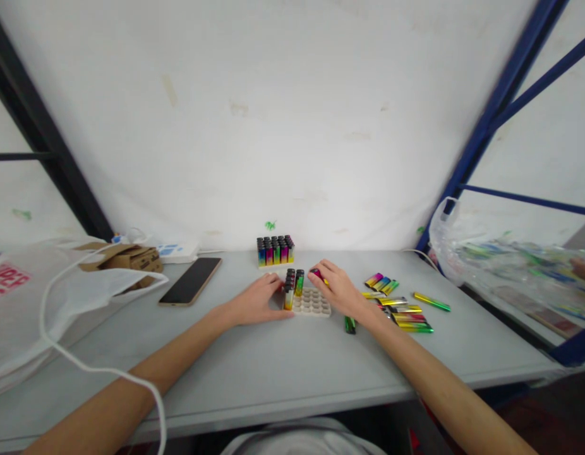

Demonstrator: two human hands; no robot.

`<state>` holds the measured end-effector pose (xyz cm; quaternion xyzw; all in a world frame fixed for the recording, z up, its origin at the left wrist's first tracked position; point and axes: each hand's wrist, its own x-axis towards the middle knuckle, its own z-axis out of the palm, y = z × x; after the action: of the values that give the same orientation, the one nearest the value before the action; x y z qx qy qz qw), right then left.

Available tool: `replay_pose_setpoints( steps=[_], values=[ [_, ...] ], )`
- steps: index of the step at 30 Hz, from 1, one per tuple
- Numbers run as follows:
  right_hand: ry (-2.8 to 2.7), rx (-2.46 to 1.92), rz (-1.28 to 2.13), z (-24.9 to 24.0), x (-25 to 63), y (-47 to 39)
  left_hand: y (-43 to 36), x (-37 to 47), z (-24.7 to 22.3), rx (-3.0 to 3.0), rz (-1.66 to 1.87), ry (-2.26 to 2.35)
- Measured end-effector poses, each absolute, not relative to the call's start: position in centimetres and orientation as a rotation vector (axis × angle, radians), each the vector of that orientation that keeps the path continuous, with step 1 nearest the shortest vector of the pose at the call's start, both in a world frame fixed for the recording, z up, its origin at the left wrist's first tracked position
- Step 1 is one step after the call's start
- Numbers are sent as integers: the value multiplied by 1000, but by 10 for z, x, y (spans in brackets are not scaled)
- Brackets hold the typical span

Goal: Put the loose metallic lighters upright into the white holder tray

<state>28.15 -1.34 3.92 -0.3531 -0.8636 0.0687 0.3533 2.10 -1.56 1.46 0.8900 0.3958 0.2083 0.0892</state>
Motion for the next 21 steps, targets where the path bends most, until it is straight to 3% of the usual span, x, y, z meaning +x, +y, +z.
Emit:
replay_pose_setpoints(
  steps=[14, 21],
  values=[
    [-2348, -1129, 396, 26, 272, -13, -15, 21, 13, 2637, 614, 1164],
    [-2492, -1308, 43, 26, 257, -15, -15, 21, 14, 2658, 610, 1150]
  ],
)
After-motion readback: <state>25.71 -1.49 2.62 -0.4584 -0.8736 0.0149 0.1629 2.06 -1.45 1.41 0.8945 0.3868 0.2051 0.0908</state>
